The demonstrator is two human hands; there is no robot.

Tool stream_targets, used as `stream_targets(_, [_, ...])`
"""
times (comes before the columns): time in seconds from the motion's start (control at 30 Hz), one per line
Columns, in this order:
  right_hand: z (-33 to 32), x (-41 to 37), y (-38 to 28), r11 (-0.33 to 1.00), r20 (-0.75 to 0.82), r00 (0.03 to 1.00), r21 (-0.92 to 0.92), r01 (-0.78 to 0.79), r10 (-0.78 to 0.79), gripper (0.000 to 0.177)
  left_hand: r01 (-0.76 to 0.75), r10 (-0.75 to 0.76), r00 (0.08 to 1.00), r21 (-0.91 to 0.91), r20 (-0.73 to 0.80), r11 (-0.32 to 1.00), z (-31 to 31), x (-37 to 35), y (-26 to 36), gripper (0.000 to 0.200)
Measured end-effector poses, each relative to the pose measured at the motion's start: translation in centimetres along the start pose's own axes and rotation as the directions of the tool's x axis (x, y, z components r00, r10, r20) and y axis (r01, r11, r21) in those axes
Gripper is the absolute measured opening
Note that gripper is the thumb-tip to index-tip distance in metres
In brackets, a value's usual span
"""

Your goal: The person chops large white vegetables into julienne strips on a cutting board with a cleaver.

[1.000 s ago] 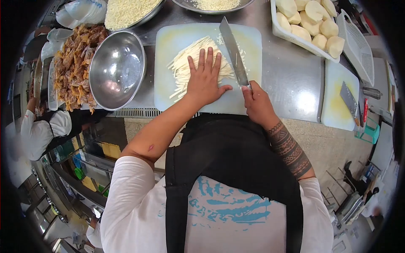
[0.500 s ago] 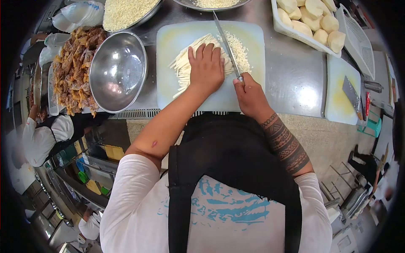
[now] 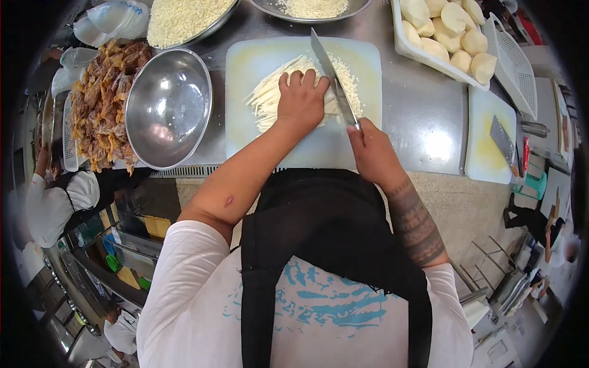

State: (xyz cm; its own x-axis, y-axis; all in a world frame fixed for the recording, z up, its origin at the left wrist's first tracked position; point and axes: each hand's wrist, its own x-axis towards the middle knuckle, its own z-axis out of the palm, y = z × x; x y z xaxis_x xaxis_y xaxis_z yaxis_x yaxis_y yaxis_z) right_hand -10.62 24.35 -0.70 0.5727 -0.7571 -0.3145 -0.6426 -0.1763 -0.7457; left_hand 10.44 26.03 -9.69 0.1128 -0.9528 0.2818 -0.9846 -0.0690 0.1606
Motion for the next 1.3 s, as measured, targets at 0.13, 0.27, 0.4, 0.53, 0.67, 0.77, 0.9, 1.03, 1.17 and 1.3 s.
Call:
stream_targets(0.13, [0.1,-2.4,-0.9,0.998,-0.025,0.999,-0.039,0.047,-0.048,0.031,-0.003,0.003,1.0,-0.015,0.013,1.0,0.0,-0.1,-0.1,0.03])
stream_targets(0.27, [1.9,0.5,0.7,1.0,-0.055,0.998,-0.006,0.014,-0.014,0.032,-0.002,0.002,1.0,-0.043,0.01,0.999,-0.2,-0.1,-0.1,0.031])
stream_targets(0.4, [-1.2,-2.8,-2.2,0.998,0.047,0.997,-0.002,-0.055,0.055,0.033,-0.023,0.022,0.999,-0.029,-0.033,0.999,0.3,-0.2,-0.2,0.03])
stream_targets(0.53, [2.0,-0.7,0.1,1.0,-0.051,0.999,-0.005,0.009,-0.009,0.031,-0.013,0.012,0.999,-0.032,-0.031,0.999,0.3,-0.4,-0.1,0.03])
stream_targets(0.67, [-0.3,-3.5,-3.1,0.998,0.0,0.998,0.039,-0.057,0.057,0.03,-0.006,0.004,0.999,-0.033,-0.052,0.999,0.5,-0.2,-0.2,0.03])
stream_targets(0.77, [3.0,-2.3,0.2,0.999,-0.082,0.996,-0.002,0.045,-0.045,0.03,-0.002,0.001,0.999,-0.039,-0.042,0.999,0.2,-0.2,-0.2,0.03])
stream_targets(0.9, [1.6,-1.3,-1.5,0.998,-0.033,0.999,0.05,-0.031,0.032,0.03,-0.006,0.006,1.0,-0.02,-0.027,1.0,0.4,-0.2,-0.4,0.03])
stream_targets(1.03, [3.1,-1.6,-0.8,0.996,-0.035,0.999,0.082,-0.031,0.034,0.029,0.0,-0.001,1.0,-0.041,-0.03,0.999,0.3,0.1,-0.4,0.029])
stream_targets(1.17, [2.1,-1.6,-2.4,0.989,-0.041,0.999,0.145,-0.021,0.027,0.029,-0.004,0.003,1.0,-0.042,-0.03,0.999,0.4,-0.3,-0.4,0.027])
stream_targets(1.3, [2.5,-2.9,-2.8,0.957,0.035,0.989,0.25,-0.149,0.145,0.03,-0.011,0.009,0.997,-0.023,-0.081,1.0,0.4,0.0,-0.4,0.028])
